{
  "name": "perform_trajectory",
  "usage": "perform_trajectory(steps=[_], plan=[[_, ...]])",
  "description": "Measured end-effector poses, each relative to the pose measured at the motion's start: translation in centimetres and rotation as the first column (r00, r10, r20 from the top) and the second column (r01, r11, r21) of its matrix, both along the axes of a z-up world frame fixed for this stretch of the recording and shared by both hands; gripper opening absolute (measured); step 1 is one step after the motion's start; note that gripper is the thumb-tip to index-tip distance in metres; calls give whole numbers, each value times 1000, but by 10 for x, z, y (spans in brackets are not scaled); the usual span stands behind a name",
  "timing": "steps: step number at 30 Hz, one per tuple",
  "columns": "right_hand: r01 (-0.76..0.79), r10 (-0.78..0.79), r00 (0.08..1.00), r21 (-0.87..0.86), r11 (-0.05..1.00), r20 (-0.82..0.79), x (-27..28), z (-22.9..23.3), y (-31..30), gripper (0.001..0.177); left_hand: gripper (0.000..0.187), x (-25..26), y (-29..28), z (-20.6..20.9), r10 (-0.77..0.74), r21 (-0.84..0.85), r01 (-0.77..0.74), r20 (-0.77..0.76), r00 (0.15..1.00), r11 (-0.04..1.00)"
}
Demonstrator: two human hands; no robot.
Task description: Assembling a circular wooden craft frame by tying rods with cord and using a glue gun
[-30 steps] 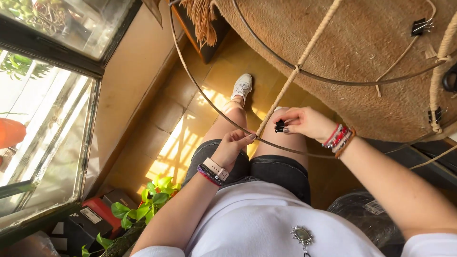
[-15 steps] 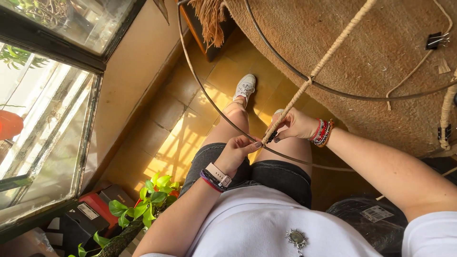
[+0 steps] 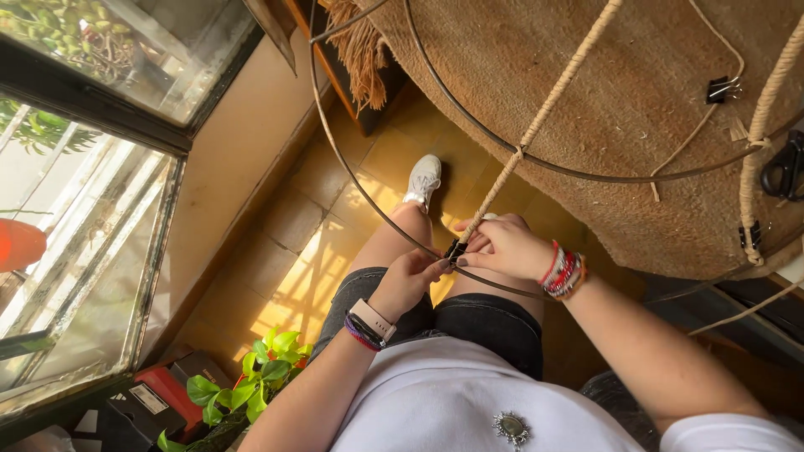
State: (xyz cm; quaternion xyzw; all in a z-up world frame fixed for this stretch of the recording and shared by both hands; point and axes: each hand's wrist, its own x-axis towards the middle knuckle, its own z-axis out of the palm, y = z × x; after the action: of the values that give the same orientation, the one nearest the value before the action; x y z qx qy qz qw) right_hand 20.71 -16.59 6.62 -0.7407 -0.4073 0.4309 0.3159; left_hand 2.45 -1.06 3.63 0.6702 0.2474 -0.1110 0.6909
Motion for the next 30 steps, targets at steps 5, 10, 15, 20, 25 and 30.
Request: perform_trajectory(steps=[5, 10, 15, 20, 25, 30], plan=[[177, -178, 943, 31, 984, 281, -23, 86, -21, 46, 38, 8, 19, 109, -413, 560, 391, -93, 906, 731], [348, -543, 745, 469, 812, 388, 2, 147, -11, 35, 24, 92, 33, 180, -591, 663, 254, 347, 728, 704], [356, -732, 565, 687, 633, 381, 46, 209, 4, 45, 32, 179, 44, 232, -621, 683, 135, 542, 566, 718], [420, -811, 502, 735, 532, 301, 76, 287, 34, 54, 31, 239, 80, 330, -441, 592, -16, 617, 651, 806], [477, -887, 425, 788, 389, 181, 114, 314, 68, 60, 53, 322, 106, 366, -261, 376, -65, 748, 611, 924], [553, -923, 349, 831, 60, -166, 134, 333, 103, 32, 53, 399, 103, 353, -56, -208, 237, 627, 777, 949]])
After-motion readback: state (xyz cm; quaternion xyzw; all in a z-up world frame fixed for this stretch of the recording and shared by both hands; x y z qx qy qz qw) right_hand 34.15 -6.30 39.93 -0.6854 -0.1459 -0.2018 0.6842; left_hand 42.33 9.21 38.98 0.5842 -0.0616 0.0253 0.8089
